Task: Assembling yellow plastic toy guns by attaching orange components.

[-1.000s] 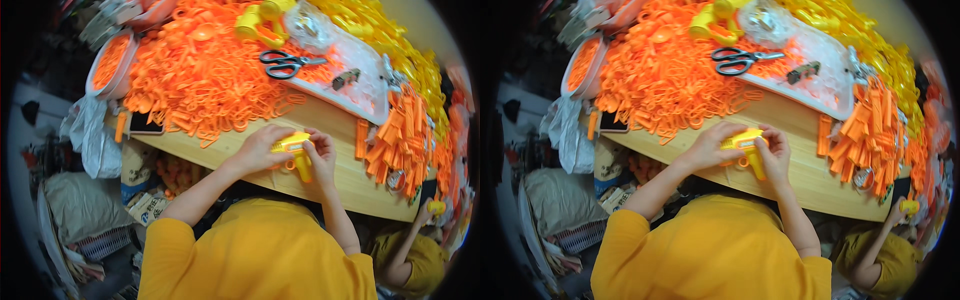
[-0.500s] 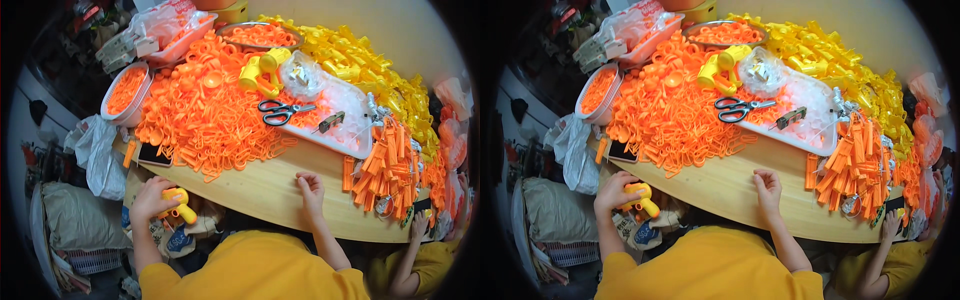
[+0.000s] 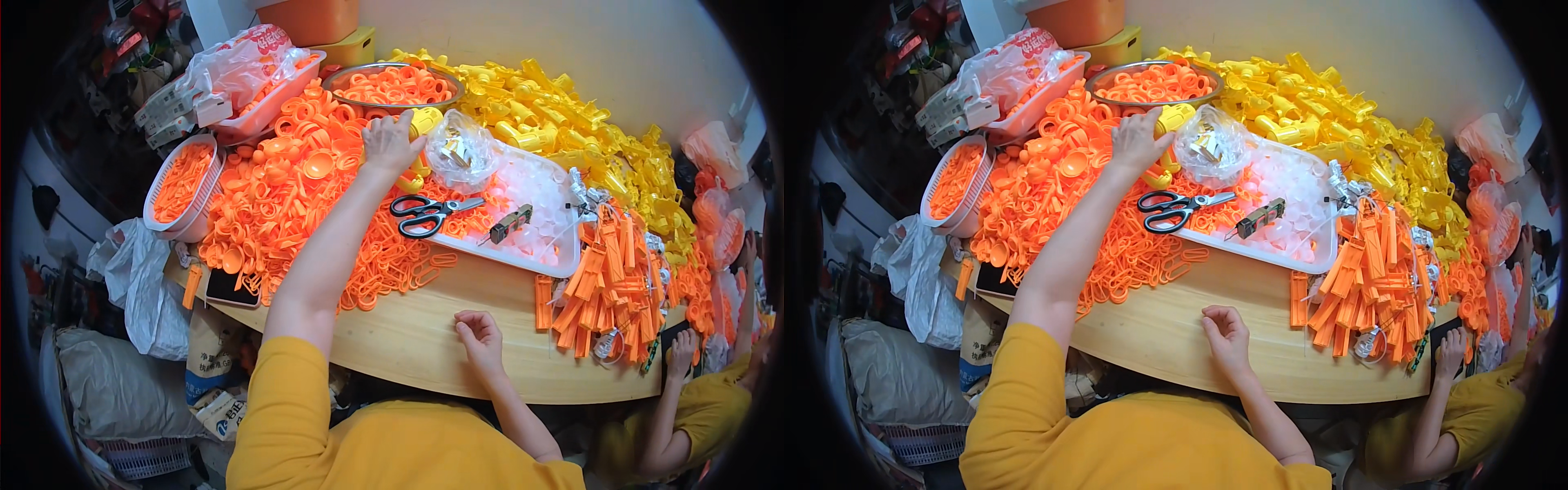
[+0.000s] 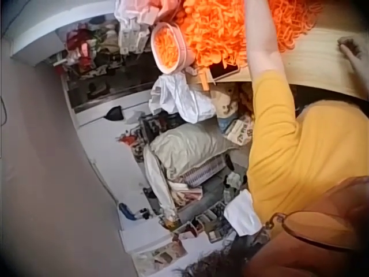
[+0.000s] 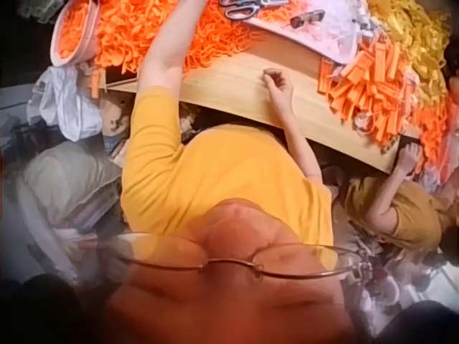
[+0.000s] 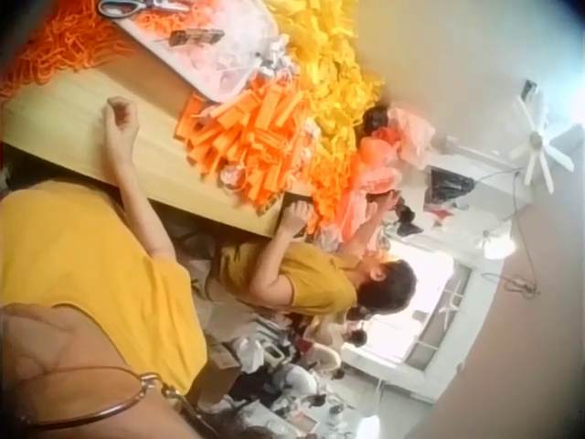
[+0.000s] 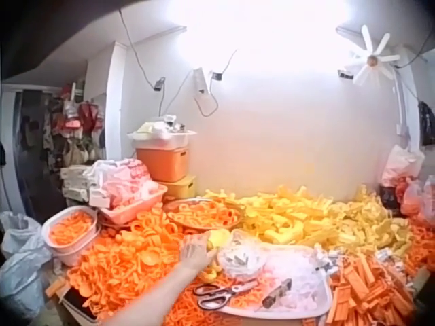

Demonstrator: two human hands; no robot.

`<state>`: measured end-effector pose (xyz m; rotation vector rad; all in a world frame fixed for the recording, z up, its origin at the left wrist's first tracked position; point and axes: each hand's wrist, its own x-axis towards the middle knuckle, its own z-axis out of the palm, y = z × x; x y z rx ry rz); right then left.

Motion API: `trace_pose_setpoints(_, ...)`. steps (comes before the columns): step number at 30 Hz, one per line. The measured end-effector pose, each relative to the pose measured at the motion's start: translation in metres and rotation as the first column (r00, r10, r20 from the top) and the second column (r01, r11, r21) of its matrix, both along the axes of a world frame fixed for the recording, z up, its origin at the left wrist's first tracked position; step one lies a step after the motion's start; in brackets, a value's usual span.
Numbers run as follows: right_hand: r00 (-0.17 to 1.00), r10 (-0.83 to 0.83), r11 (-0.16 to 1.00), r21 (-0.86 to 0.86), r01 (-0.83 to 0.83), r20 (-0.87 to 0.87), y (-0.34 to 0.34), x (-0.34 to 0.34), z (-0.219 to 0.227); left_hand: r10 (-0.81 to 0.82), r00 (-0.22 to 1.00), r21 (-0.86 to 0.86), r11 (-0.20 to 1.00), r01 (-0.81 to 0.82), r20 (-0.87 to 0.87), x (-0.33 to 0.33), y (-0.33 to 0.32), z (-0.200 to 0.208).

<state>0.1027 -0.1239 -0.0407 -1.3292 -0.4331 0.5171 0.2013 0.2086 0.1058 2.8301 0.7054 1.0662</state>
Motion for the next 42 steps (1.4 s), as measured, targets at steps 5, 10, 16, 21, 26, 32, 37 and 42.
trace_pose_setpoints(5, 0.999, 0.029, 0.999, -0.023, -0.030, -0.021, 0.002, 0.004, 0.002, 0.046, 0.998, 0.049, 0.998, -0.048, 0.032, -0.001, 0.014, -0.002)
trace_pose_setpoints(10, 0.984, 0.063, 0.998, 0.004, -0.065, 0.167, 0.013, 0.012, 0.028, -0.146, 0.855, -0.233, 0.927, 0.294, 0.497, -0.070, -0.010, 0.003)
trace_pose_setpoints(16, 0.951, 0.293, 0.868, 0.389, -0.309, 0.102, 0.033, 0.041, 0.037, -0.226, 0.829, -0.735, -0.614, 0.286, 0.511, -0.175, -0.114, -0.042)
trace_pose_setpoints(21, 0.931, 0.358, 0.844, 0.448, -0.294, -0.064, 0.034, 0.018, 0.068, -0.501, 0.804, -0.945, -0.238, 0.226, 0.319, -0.186, -0.119, -0.033)
trace_pose_setpoints(26, 0.940, 0.262, 0.910, 0.378, -0.167, -0.216, 0.012, 0.020, 0.058, -0.227, 0.949, -0.261, 0.924, 0.280, 0.216, -0.123, -0.011, -0.013)
trace_pose_setpoints(32, 0.942, 0.211, 0.942, 0.313, -0.124, -0.260, -0.001, 0.009, 0.057, 0.023, 0.937, -0.076, 0.996, -0.053, -0.348, -0.087, 0.070, -0.029)
trace_pose_setpoints(37, 0.934, 0.211, 0.941, 0.317, -0.115, -0.288, -0.009, 0.008, 0.047, -0.011, 0.998, 0.030, 0.999, 0.013, -0.061, -0.097, 0.077, -0.038)
trace_pose_setpoints(42, 0.911, 0.163, 0.945, 0.324, -0.035, -0.379, -0.024, 0.016, 0.039, -0.062, 0.939, -0.248, 0.957, 0.152, 0.338, -0.137, 0.025, -0.013)
